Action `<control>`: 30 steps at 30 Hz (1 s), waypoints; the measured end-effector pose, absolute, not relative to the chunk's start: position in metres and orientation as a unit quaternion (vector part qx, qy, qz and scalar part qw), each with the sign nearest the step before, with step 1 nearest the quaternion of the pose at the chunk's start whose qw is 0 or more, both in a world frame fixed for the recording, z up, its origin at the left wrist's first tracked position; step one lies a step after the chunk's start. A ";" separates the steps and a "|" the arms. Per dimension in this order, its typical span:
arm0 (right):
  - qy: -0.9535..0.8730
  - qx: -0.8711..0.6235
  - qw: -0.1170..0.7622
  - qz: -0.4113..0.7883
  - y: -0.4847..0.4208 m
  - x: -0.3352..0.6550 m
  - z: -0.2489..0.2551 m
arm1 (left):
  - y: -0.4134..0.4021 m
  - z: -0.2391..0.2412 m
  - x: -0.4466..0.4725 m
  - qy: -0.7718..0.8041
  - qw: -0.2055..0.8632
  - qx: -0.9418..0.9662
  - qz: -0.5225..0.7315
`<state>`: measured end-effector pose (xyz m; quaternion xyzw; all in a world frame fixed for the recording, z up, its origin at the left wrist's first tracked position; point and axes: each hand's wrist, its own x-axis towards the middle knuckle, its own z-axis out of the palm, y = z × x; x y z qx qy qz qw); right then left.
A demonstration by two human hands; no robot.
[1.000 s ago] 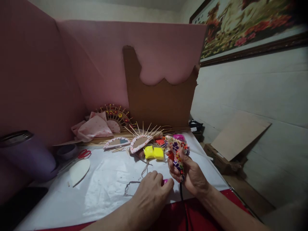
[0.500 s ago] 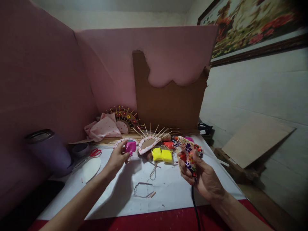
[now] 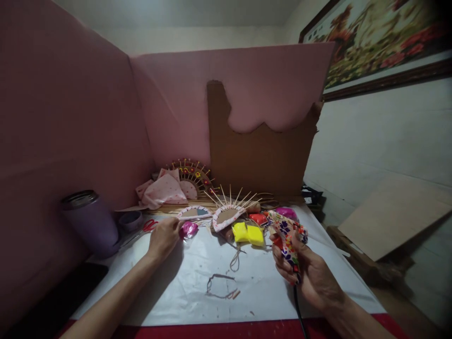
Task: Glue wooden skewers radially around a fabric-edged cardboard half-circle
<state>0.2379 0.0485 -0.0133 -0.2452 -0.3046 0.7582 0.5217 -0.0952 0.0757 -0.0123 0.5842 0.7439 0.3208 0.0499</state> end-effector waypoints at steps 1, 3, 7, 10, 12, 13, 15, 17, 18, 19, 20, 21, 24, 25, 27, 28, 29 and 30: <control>-0.305 -0.246 0.520 0.759 0.048 0.237 -0.013 | 0.075 -0.010 -0.097 0.749 0.029 0.587 0.308; -0.305 -0.244 0.514 0.764 0.048 0.237 -0.013 | 0.075 -0.008 -0.098 0.756 -0.010 0.587 0.289; -0.294 -0.247 0.506 0.772 0.048 0.236 -0.013 | 0.075 -0.011 -0.099 0.759 -0.067 0.584 0.280; -0.288 -0.249 0.502 0.777 0.049 0.236 -0.014 | 0.073 -0.016 -0.098 0.742 -0.096 0.597 0.289; -0.288 -0.249 0.496 0.781 0.049 0.236 -0.014 | 0.072 -0.019 -0.097 0.730 -0.111 0.606 0.296; -0.291 -0.251 0.495 0.779 0.049 0.236 -0.014 | 0.071 -0.020 -0.097 0.726 -0.118 0.608 0.300; -0.297 -0.266 0.491 0.775 0.047 0.235 -0.014 | 0.069 -0.022 -0.098 0.719 -0.131 0.612 0.304; -0.303 -0.288 0.479 0.772 0.046 0.233 -0.014 | 0.067 -0.024 -0.098 0.711 -0.142 0.616 0.307; -0.309 -0.297 0.472 0.770 0.046 0.232 -0.015 | 0.067 -0.024 -0.098 0.708 -0.147 0.618 0.309; -0.319 -0.306 0.464 0.768 0.045 0.231 -0.015 | 0.066 -0.024 -0.098 0.704 -0.150 0.621 0.311; -0.335 -0.313 0.452 0.765 0.045 0.230 -0.016 | 0.066 -0.024 -0.098 0.700 -0.153 0.624 0.312; -0.357 -0.320 0.439 0.760 0.046 0.229 -0.017 | 0.065 -0.025 -0.097 0.696 -0.155 0.628 0.312; -0.422 -0.355 0.388 0.739 0.047 0.226 -0.022 | 0.064 -0.026 -0.095 0.687 -0.161 0.636 0.313; -0.435 -0.367 0.374 0.732 0.048 0.226 -0.023 | 0.064 -0.026 -0.094 0.685 -0.163 0.637 0.314; -0.455 -0.378 0.354 0.724 0.050 0.225 -0.025 | 0.063 -0.027 -0.093 0.681 -0.170 0.638 0.318; -0.468 -0.373 0.339 0.726 0.051 0.224 -0.026 | 0.063 -0.027 -0.093 0.678 -0.173 0.638 0.321; -0.483 -0.364 0.321 0.729 0.053 0.224 -0.026 | 0.063 -0.028 -0.093 0.675 -0.176 0.640 0.323; -0.496 -0.355 0.304 0.732 0.053 0.224 -0.025 | 0.063 -0.028 -0.093 0.671 -0.178 0.642 0.325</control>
